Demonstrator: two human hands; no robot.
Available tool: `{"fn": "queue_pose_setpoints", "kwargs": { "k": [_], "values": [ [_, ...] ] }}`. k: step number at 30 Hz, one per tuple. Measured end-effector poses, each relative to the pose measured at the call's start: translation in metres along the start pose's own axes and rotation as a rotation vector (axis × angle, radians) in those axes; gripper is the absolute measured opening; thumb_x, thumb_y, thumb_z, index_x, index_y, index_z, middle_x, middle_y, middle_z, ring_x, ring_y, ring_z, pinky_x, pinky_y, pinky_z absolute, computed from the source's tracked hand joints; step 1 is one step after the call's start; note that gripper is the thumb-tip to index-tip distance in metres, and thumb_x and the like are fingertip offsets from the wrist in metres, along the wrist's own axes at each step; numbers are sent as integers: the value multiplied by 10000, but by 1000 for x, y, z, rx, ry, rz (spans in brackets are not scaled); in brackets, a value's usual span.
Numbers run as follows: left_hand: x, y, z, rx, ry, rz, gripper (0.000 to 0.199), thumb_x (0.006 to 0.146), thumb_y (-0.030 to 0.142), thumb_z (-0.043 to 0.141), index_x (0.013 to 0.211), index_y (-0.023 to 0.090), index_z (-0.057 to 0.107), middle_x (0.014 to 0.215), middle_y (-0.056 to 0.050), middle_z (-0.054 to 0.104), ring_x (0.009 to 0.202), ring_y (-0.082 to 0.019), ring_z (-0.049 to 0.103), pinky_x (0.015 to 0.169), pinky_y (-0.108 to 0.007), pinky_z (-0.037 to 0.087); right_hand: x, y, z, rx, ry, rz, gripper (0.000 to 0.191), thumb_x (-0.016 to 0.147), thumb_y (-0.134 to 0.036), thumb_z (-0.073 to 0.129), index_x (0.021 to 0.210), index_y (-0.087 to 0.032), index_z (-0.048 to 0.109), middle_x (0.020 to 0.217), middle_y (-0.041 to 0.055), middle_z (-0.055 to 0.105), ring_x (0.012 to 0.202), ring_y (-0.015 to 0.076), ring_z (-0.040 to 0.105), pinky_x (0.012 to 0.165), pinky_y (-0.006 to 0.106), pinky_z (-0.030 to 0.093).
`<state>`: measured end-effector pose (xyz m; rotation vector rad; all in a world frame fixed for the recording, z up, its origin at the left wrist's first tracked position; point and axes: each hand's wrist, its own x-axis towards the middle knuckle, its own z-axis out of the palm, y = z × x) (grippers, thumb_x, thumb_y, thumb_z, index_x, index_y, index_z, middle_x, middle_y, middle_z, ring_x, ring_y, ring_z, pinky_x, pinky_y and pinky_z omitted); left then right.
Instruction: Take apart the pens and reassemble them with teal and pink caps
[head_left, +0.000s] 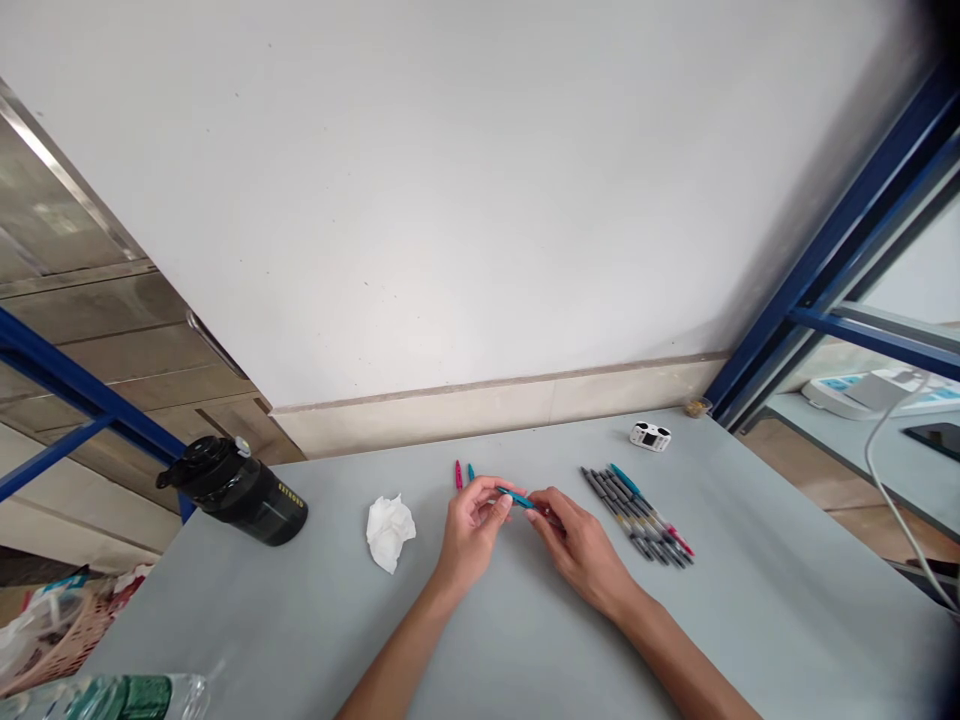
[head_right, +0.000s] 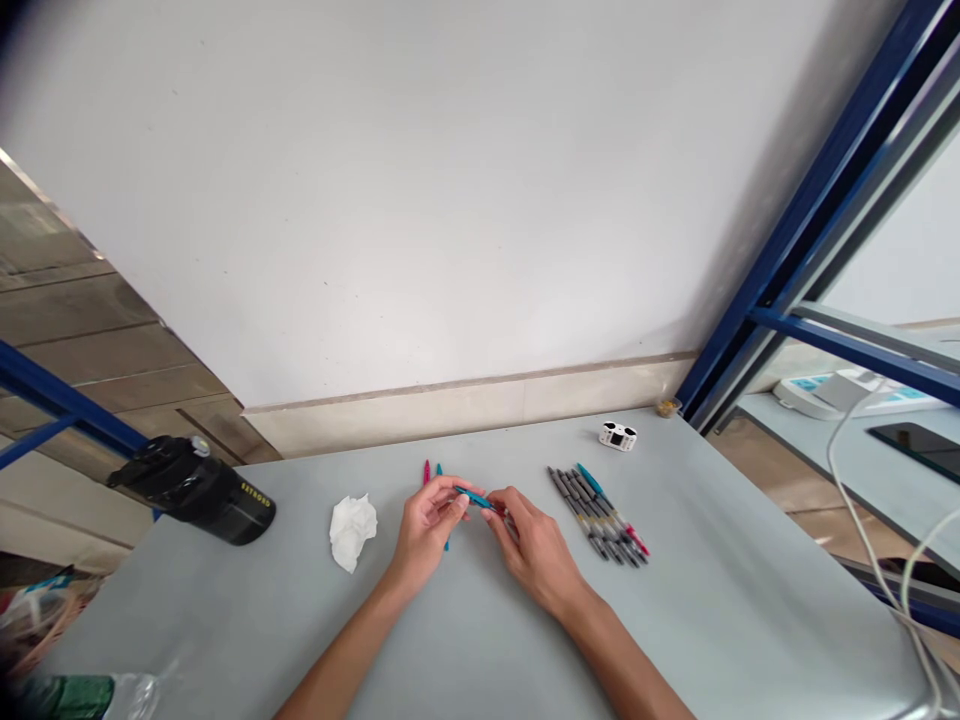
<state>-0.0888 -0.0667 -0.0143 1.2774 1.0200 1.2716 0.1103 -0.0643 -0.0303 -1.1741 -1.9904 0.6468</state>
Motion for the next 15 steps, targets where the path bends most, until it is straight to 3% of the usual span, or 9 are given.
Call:
{"fn": "queue_pose_setpoints", "kwargs": {
  "k": [8,13,15],
  "values": [
    [1,-1,0,3,18,3,308,988,521,744,1097,234,768,1170,-126,828,1085,-286,761,899,-384,586,0,-3,-2,-20,-10,-52,310,1178,-421,377,1135,-283,652,916,24,689,720,198,622,672,317,475],
    [0,0,0,17,7,-2,302,993,517,738,1095,235,770,1176,-124,829,1109,-287,760,930,-385,577,1,-4,-4,-19,-17,-46,409,1187,-421,331,908,-259,581,808,8,645,662,184,567,661,322,445],
    [0,1,0,16,8,3,291,1004,508,727,1101,237,767,1177,-121,828,1106,-282,758,931,-384,574,1,-1,-2,-15,-16,-26,362,1183,-441,353,999,-264,610,825,8,668,670,189,589,666,325,458]
  ]
}}
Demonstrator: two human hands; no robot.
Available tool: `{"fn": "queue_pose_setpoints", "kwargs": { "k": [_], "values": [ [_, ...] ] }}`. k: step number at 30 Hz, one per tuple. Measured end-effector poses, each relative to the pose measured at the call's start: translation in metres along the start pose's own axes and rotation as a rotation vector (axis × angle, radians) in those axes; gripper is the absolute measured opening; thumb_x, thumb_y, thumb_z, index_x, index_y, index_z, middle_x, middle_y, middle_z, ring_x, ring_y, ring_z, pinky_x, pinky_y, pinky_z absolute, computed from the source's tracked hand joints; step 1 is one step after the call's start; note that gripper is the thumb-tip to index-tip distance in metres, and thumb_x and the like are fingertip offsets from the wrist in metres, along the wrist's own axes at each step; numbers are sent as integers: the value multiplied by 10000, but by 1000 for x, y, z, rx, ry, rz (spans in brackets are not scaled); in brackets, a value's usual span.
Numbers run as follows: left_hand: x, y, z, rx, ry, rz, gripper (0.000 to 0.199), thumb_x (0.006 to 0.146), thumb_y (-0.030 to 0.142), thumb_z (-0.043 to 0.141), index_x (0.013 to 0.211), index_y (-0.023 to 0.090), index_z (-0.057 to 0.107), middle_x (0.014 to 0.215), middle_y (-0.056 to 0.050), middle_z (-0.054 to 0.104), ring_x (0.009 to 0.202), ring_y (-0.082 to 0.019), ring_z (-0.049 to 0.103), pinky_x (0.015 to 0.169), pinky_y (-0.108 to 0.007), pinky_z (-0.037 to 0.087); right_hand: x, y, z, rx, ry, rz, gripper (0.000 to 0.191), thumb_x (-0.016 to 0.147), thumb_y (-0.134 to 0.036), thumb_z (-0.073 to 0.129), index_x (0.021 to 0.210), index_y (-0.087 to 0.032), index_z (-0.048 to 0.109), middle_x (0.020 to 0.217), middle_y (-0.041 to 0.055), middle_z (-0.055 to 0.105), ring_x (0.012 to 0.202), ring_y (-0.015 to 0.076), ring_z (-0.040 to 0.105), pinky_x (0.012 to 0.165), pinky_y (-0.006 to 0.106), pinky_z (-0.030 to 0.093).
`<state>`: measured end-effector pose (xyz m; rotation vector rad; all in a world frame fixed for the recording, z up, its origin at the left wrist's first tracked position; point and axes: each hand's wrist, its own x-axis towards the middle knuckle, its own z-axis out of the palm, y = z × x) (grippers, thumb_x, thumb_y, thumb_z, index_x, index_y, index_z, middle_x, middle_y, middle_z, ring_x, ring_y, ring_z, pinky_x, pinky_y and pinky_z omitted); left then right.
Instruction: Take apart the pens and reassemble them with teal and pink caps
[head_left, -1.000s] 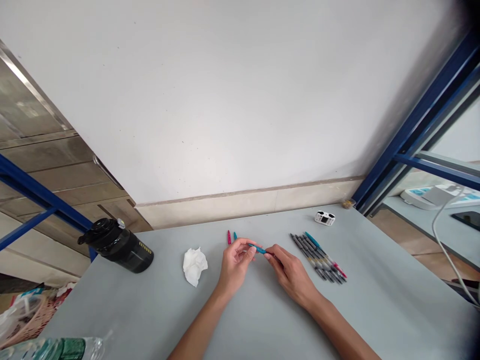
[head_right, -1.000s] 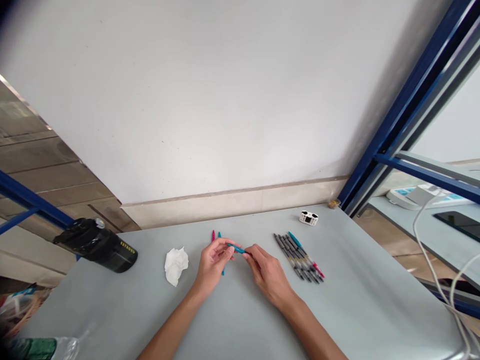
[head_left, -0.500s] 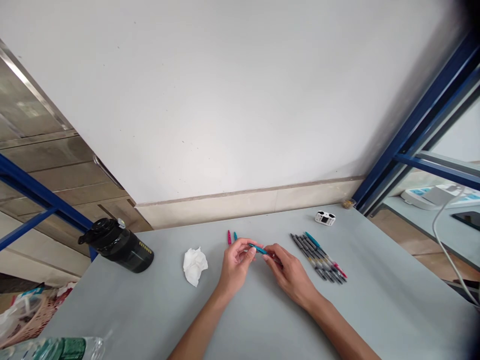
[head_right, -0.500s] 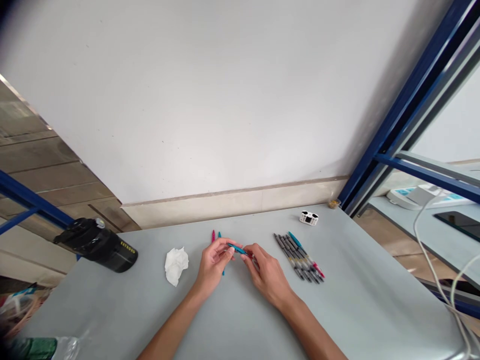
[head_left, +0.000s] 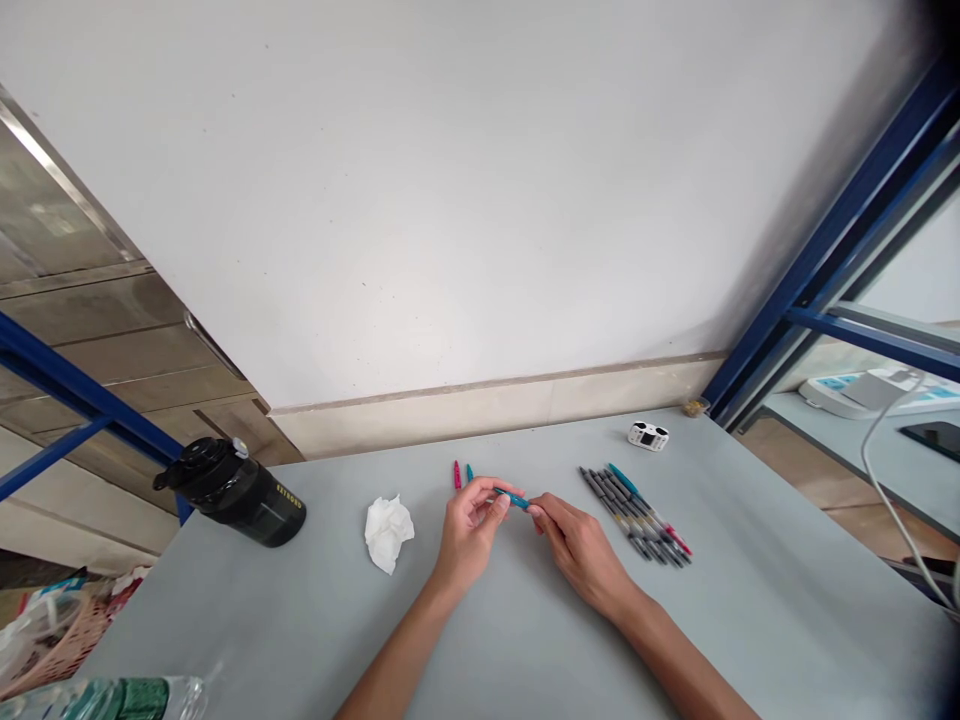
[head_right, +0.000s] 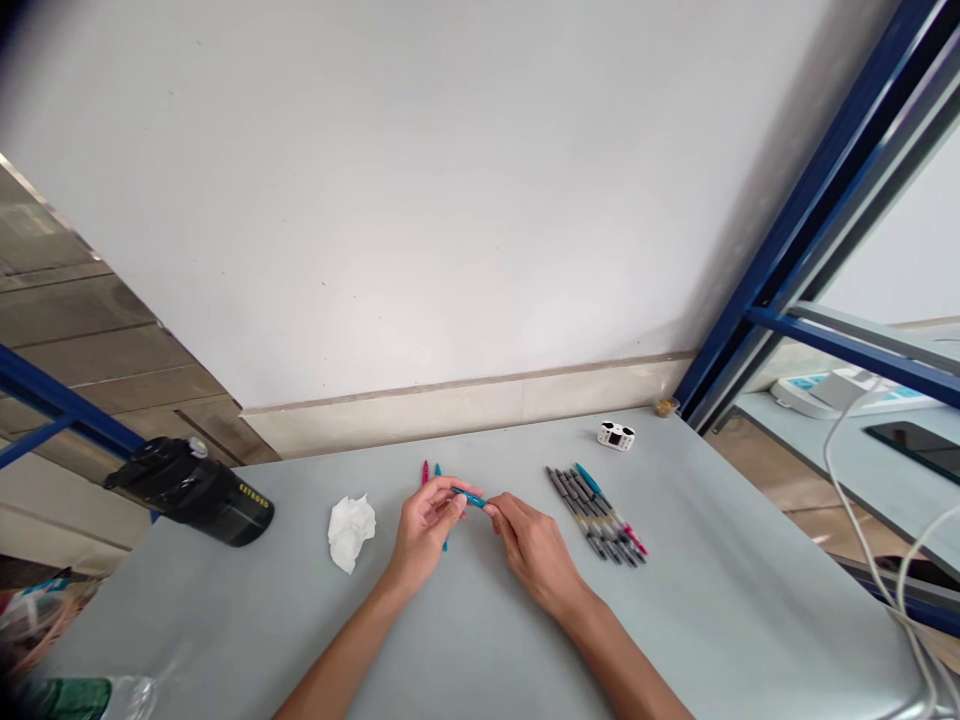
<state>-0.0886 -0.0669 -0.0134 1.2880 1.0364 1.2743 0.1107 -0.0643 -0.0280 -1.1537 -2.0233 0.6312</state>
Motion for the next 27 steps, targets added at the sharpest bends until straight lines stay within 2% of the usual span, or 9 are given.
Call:
{"fn": "queue_pose_setpoints", "kwargs": {
  "k": [2,4,7,11,16,22,27],
  "values": [
    [0,0,0,-8,20,-3,293,1007,505,724,1111,235,765,1191,-121,821,1090,-276,756,923,-381,575,-1,2,2,9,24,36,273,1157,-483,444,1194,-273,614,900,15,713,691,196,626,660,324,483],
    [1,0,-1,-21,63,-9,300,1004,508,728,1113,231,764,1192,-122,818,1056,-264,754,904,-369,574,-1,3,4,10,65,63,282,1123,-509,528,1267,-275,594,976,30,738,709,197,645,648,320,502],
    [3,-1,-3,-36,119,0,306,1000,509,736,1100,221,761,1160,-124,821,1014,-247,749,880,-346,567,-1,1,2,12,91,41,245,1136,-477,504,1136,-267,630,974,40,734,706,188,623,641,314,492],
    [3,0,-4,-42,118,2,309,1003,503,736,1098,209,756,1137,-123,826,988,-230,746,889,-333,563,0,-2,-2,31,52,14,389,1173,-440,386,934,-250,628,775,16,652,646,182,557,643,319,455],
    [3,3,-3,-56,134,-7,305,999,500,741,1103,213,755,1154,-113,825,962,-207,744,894,-327,573,-1,1,1,79,106,84,293,1114,-521,539,1178,-259,652,941,36,730,682,180,587,636,317,466],
    [4,1,-5,-53,158,-18,301,979,511,760,1075,225,764,1096,-97,833,925,-195,739,914,-336,582,0,-4,-3,231,61,169,389,1095,-581,535,977,-242,686,751,5,626,647,175,511,593,316,390],
    [5,-1,-6,-71,169,-41,335,963,518,777,1074,202,758,1036,-90,816,927,-204,750,891,-329,584,4,-5,-7,491,112,291,408,993,-624,708,946,-218,728,768,19,625,701,175,528,612,303,387]
  ]
}}
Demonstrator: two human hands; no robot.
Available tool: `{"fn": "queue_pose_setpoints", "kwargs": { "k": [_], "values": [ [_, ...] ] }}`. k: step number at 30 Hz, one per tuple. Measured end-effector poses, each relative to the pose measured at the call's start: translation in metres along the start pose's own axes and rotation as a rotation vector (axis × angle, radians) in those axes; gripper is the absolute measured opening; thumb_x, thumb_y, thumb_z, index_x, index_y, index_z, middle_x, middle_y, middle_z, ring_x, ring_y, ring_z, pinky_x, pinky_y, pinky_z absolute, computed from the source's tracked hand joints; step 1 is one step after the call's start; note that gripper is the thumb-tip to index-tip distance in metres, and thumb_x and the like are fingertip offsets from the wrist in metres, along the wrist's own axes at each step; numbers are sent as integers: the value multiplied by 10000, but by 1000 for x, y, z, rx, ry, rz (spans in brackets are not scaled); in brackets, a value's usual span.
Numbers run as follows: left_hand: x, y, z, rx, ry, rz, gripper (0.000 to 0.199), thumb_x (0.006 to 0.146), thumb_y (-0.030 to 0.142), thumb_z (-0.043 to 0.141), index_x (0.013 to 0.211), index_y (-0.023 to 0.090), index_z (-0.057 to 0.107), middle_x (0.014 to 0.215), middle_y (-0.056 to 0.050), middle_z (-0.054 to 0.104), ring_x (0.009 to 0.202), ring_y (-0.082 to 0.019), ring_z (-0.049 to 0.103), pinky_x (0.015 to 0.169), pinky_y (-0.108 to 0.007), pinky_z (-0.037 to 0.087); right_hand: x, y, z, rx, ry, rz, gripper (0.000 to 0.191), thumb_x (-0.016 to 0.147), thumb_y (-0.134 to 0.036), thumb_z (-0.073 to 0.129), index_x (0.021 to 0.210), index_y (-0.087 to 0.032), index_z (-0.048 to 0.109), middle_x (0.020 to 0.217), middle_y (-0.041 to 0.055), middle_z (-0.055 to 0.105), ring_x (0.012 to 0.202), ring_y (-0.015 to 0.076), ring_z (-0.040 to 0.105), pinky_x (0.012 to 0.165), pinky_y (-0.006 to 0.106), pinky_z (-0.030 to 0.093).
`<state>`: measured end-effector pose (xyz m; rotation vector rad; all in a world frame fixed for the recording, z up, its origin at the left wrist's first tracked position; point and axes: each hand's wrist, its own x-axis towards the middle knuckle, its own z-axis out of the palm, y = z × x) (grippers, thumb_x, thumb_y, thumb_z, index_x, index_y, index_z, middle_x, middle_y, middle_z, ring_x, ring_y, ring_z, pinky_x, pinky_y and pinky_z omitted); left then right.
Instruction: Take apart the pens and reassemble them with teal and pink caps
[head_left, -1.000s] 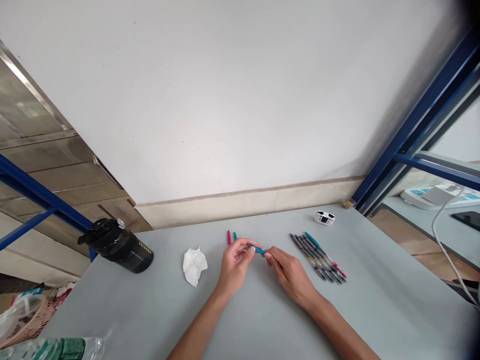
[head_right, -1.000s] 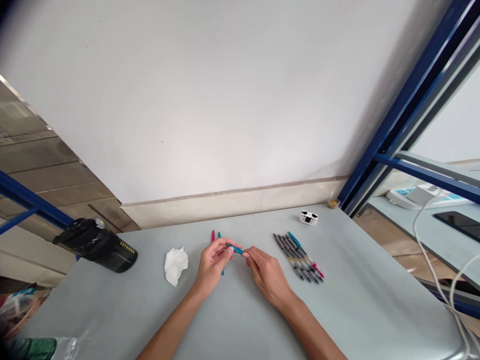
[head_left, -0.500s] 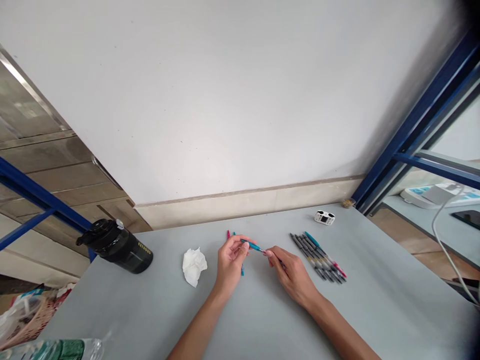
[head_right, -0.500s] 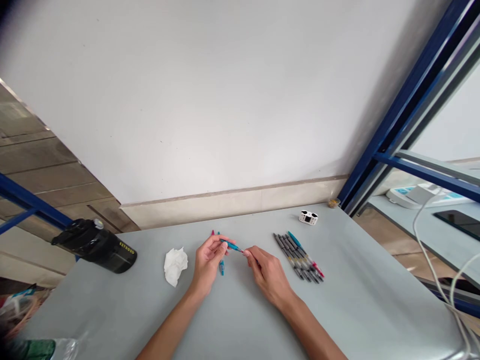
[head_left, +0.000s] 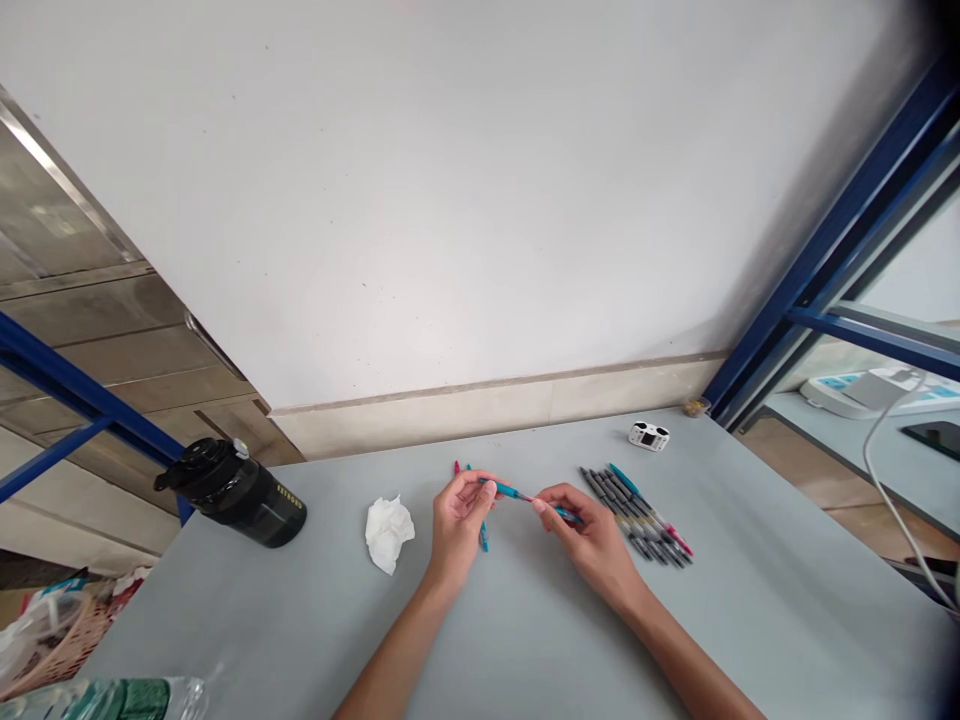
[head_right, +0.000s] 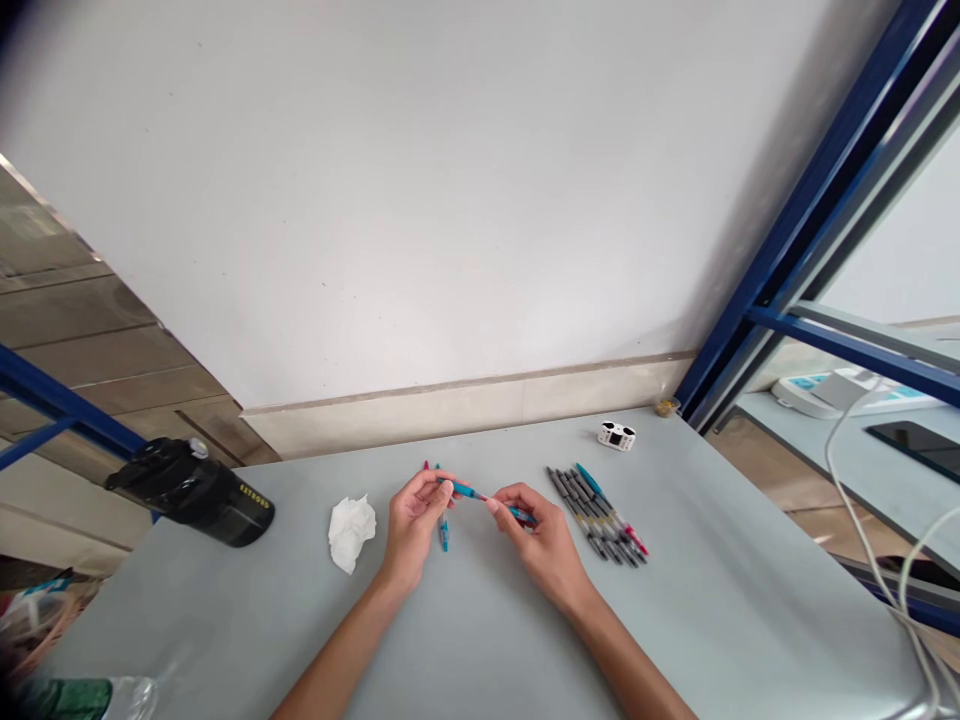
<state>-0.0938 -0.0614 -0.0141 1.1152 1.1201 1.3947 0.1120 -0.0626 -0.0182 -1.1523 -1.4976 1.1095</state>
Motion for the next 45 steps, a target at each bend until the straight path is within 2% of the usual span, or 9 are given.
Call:
{"fn": "queue_pose_setpoints", "kwargs": {
  "k": [5,9,12,16,21,25,30,40,45],
  "values": [
    [-3,-2,1,91,-103,7,318,945,516,798,1006,205,779,967,-69,797,968,-235,749,887,-346,581,9,2,-4,532,163,92,406,889,-605,853,927,-225,718,702,-34,475,618,122,393,543,258,362],
    [-6,-1,2,160,-141,39,303,1004,509,724,956,214,770,1017,-78,821,1018,-256,754,948,-397,579,15,-1,-10,741,262,98,418,883,-609,863,845,-222,710,934,33,615,822,158,560,674,264,518],
    [-3,-2,-2,290,-82,105,287,1042,491,667,965,227,750,1025,-72,813,1011,-251,748,939,-404,578,17,-3,-13,864,224,159,399,874,-587,879,865,-235,691,1025,49,666,949,212,636,763,328,588],
    [6,-12,-15,626,-40,343,169,1079,369,597,1067,259,724,1052,-57,777,1020,-251,718,984,-456,570,18,-5,-16,1074,168,203,319,903,-452,894,930,-237,660,786,-32,514,708,142,540,639,300,577],
    [15,-33,-26,878,-128,531,257,1038,142,563,1241,279,641,1213,-64,727,1181,-278,666,1149,-580,511,17,-1,-27,1335,101,313,416,982,-447,798,786,-223,508,648,-92,304,503,85,271,417,225,366],
    [14,-42,-27,907,-166,517,365,1028,49,481,1271,287,614,1285,-73,669,1232,-269,634,1208,-616,475,16,8,-37,1397,112,378,494,1024,-456,679,702,-239,374,593,-97,239,478,95,155,377,248,219],
    [13,-43,-27,902,-203,494,483,989,-37,418,1297,287,601,1323,-79,619,1300,-270,597,1208,-605,488,15,14,-41,1409,134,394,474,920,-369,667,663,-252,287,571,-100,188,495,106,70,387,277,155],
    [13,-48,-30,900,-208,469,682,847,-150,409,1332,288,603,1382,-81,581,1381,-274,558,1197,-569,525,14,7,-38,1134,151,265,514,967,-548,660,657,-258,370,612,-95,180,518,116,74,393,254,278],
    [11,-47,-28,937,-212,439,742,782,-187,385,1313,281,608,1414,-84,558,1424,-282,523,1219,-573,503,14,6,-37,1166,152,280,522,972,-555,673,665,-250,380,605,-90,194,521,113,74,390,240,281]
  ]
}}
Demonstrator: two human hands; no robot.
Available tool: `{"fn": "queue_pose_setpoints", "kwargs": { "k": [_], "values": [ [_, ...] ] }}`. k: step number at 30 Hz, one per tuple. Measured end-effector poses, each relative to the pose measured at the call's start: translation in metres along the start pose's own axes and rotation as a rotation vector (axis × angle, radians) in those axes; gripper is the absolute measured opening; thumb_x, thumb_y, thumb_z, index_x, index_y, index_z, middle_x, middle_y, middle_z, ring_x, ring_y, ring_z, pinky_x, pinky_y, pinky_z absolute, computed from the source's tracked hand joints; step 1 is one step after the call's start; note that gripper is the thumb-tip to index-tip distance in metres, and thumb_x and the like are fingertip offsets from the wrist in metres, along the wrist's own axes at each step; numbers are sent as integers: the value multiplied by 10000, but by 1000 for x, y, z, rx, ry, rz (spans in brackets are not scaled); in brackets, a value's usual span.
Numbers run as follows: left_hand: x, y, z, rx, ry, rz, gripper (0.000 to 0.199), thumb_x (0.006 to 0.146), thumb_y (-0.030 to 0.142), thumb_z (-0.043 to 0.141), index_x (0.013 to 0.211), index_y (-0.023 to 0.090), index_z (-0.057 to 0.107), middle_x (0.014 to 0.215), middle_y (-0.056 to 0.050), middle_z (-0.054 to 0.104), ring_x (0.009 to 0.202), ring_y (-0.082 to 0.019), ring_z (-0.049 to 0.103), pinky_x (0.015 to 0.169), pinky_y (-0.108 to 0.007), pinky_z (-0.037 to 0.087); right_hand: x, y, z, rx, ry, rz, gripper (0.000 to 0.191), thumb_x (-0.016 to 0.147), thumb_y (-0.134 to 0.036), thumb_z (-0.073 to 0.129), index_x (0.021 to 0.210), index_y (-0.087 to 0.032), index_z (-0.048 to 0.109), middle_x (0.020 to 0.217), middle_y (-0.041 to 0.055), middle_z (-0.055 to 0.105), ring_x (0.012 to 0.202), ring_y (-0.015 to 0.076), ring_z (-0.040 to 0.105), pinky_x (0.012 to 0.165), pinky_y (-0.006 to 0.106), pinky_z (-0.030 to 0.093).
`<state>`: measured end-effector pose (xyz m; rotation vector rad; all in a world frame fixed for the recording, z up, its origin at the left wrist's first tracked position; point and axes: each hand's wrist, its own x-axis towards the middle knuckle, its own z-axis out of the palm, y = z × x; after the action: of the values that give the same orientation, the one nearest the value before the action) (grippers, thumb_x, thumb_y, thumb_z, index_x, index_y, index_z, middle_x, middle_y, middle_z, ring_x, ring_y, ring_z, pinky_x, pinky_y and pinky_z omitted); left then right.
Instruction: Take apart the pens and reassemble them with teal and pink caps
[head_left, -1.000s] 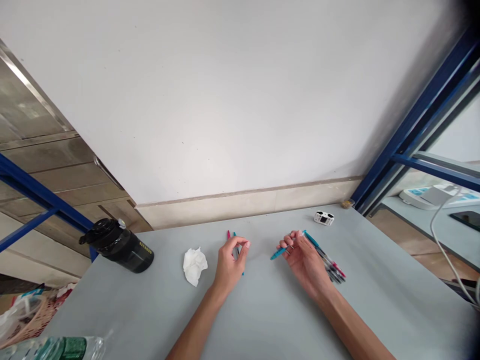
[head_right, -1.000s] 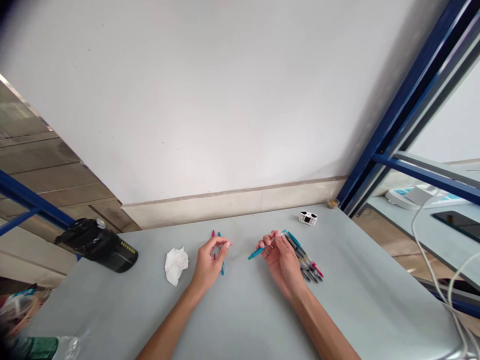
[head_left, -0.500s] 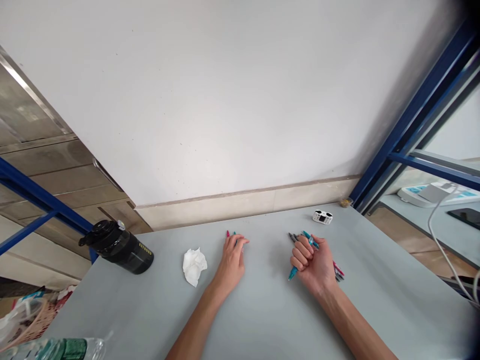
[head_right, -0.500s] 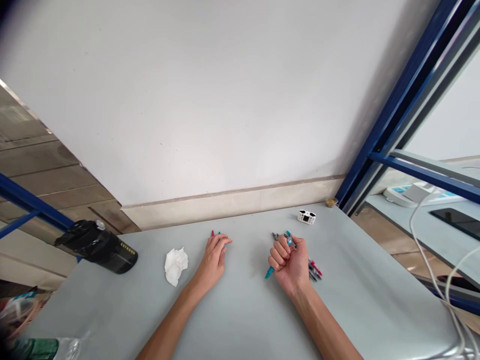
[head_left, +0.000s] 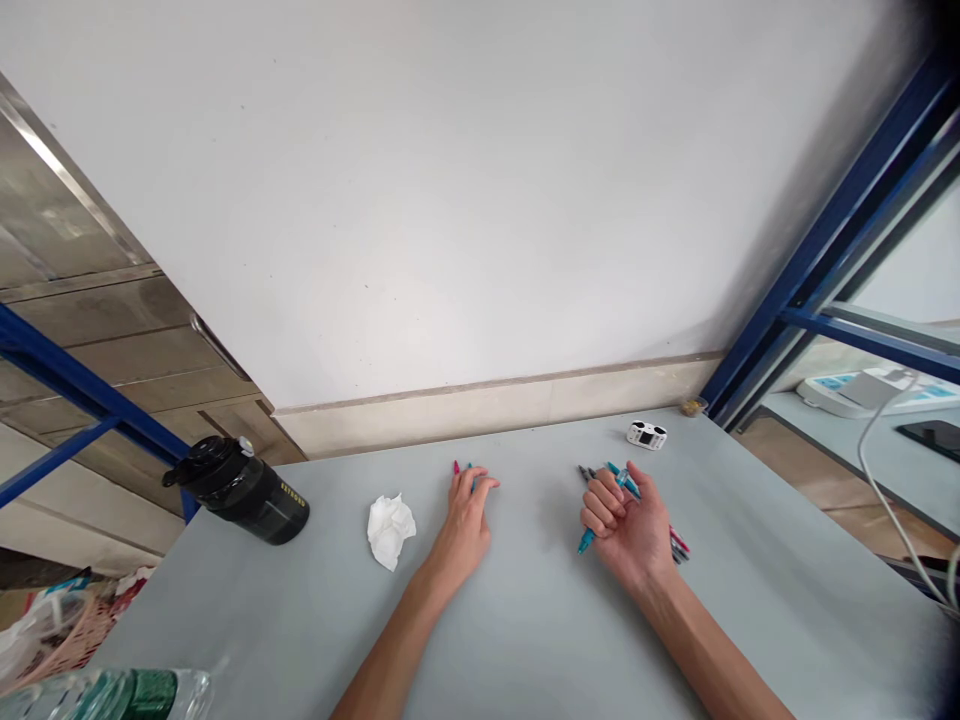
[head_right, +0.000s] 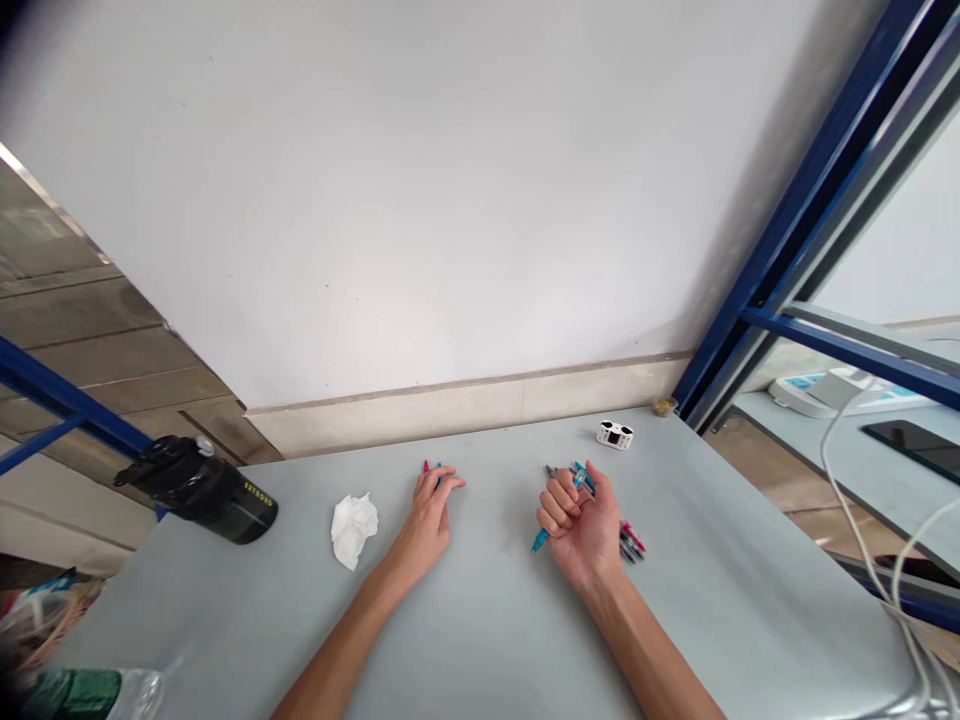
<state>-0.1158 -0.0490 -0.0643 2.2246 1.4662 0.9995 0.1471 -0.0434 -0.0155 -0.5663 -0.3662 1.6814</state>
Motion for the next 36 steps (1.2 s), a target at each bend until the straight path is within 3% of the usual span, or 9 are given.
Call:
{"fn": "queue_pose_setpoints", "kwargs": {
  "k": [11,14,17,20,24,26,28,32,36],
  "values": [
    [-6,10,7,29,-40,29,843,678,-208,385,1336,278,587,1455,-94,505,1454,-312,486,1243,-637,454,2,3,-9,86,24,-7,454,937,-434,674,646,-243,383,582,-91,183,497,111,75,376,255,237],
    [-5,11,6,28,-36,26,837,678,-207,382,1327,279,591,1448,-91,511,1451,-308,487,1243,-620,458,0,3,0,85,6,-46,467,965,-504,684,669,-235,443,613,-88,193,501,108,148,406,247,294],
    [-4,11,5,19,-8,19,822,689,-202,377,1312,285,602,1435,-88,525,1420,-300,513,1220,-599,487,-1,4,13,31,-5,-83,448,977,-525,722,715,-232,506,677,-55,317,573,126,349,539,269,458],
    [-3,9,5,5,20,18,801,707,-200,389,1303,287,613,1431,-88,536,1415,-306,519,1207,-598,499,-1,9,21,-146,3,-150,444,966,-597,742,753,-247,570,823,10,512,781,188,541,710,336,548],
    [-1,5,4,-6,32,12,769,734,-202,394,1283,288,619,1427,-84,546,1444,-305,500,1223,-584,478,1,19,22,-366,0,-253,483,939,-749,705,868,-271,701,940,32,614,732,176,526,650,333,499],
    [-1,6,3,-7,44,6,739,761,-194,393,1277,285,618,1417,-83,559,1431,-299,512,1225,-575,474,0,24,20,-519,-21,-300,471,935,-733,726,885,-265,743,1007,49,667,752,181,563,688,350,515],
    [1,8,1,-15,73,7,698,815,-172,394,1301,283,603,1401,-85,582,1402,-290,533,1229,-570,463,-2,30,17,-781,-71,-347,399,967,-667,730,959,-273,793,1120,77,719,930,238,653,838,392,558],
    [5,19,-5,-40,140,14,509,997,-42,398,1347,281,579,1319,-84,650,1267,-266,608,1213,-558,458,-8,39,12,-1273,-301,-433,307,1017,-512,713,1238,-320,804,1408,103,694,1326,336,633,1150,507,511],
    [7,26,-9,-12,118,27,325,1090,114,434,1264,283,651,1246,-73,688,1200,-261,641,1174,-542,477,-13,43,12,-1463,-553,-390,503,1006,-420,730,1499,-339,672,1581,104,607,1416,360,617,1217,549,495]
  ]
}}
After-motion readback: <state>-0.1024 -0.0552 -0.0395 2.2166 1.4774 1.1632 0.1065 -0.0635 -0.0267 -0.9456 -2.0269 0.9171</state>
